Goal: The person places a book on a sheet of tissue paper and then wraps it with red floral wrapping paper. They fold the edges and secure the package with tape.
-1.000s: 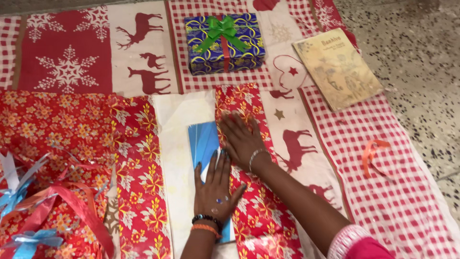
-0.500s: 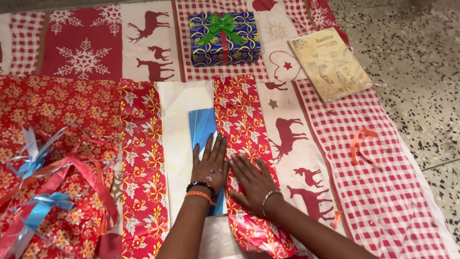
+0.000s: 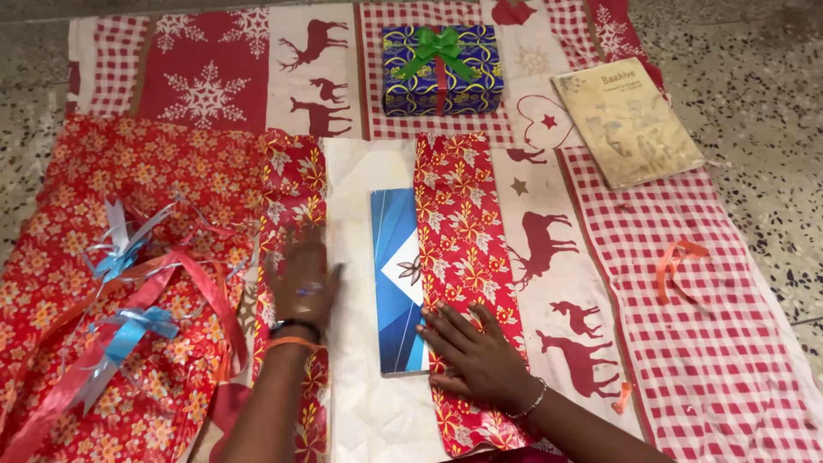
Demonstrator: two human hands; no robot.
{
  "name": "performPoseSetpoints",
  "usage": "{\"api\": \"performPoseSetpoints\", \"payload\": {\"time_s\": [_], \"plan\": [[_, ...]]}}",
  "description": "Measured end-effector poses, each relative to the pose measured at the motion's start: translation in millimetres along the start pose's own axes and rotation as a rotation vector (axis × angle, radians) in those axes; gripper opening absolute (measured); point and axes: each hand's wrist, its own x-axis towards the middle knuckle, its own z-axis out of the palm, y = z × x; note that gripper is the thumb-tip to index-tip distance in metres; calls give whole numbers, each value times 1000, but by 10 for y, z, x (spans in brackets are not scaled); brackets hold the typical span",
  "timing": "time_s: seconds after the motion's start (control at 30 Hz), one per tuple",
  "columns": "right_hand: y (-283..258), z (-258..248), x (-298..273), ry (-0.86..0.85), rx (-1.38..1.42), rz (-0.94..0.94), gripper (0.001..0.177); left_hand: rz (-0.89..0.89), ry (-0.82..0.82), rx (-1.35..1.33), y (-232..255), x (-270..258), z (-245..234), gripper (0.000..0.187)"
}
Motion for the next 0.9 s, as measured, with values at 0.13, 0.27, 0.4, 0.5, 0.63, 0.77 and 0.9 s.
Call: {"api": "performPoseSetpoints", "payload": {"time_s": [0.13,0.27,0.4,0.5,0.63,0.77,0.9], "plan": [[9,3,12,-47,22,2,73,131,229,-129,-308,-183,-114,65],[1,-4,11,-52,89,33,77,291,172,-234,39,-365,-35,53],[22,-29,17,-57,193,84,79,228,200,-238,281,-389,-7,52],[18,-70,21,-67,228,92,78,49,318,-146,45,-307,-87,49],[31,-119,37,-121,308,119,75,-259,275,-412,-597,-300,-277,44],[69,-108,58,-122,360,138,74,-533,-92,-477,-989,-336,-295,48],[46,-63,138,-73,335,213,71,-527,-322,-414,-1170,-301,-205,52]]}}
